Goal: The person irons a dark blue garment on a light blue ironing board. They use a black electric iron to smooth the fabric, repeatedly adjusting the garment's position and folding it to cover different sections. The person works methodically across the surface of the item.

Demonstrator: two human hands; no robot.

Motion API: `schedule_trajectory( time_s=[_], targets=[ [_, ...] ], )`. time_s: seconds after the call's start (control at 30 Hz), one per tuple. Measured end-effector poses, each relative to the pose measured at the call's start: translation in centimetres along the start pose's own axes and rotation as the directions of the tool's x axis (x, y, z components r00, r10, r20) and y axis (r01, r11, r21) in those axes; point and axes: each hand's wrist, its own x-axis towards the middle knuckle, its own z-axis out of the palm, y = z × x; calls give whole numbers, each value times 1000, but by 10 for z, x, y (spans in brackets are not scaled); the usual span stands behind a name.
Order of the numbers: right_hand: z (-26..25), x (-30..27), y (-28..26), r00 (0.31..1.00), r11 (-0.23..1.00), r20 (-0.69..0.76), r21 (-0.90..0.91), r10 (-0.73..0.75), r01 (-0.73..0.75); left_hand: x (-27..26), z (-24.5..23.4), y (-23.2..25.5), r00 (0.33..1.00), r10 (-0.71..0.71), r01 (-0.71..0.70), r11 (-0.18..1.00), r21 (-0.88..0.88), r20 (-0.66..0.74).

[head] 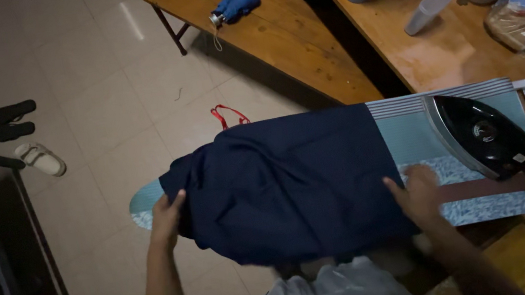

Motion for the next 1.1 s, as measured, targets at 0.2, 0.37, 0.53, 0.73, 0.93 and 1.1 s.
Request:
schedule_trajectory(
  time_s=[0.2,0.37,0.53,0.73,0.93,1.1],
  targets=[
    [-14,-6,66,793,912,544,116,273,-394,10,6,28,1000,-15,15,995,-100,10],
    [-52,-39,101,597,861,729,21,335,-509,2,5,47,997,-58,59,998,-19,47],
    [-18,22,15,983,985,102,59,154,-161,4,2,35,972,-234,232,972,45,24],
    [-5,72,37,955,930,103,221,277,-293,4,-5,11,992,-118,117,993,29,44],
    [6,-29,92,819,797,369,261,440,-545,-12,-6,13,993,-113,113,993,36,20],
    [17,-110,69,583,661,653,163,484,-732,-35,-11,7,986,-167,166,970,175,-11]
  ],
)
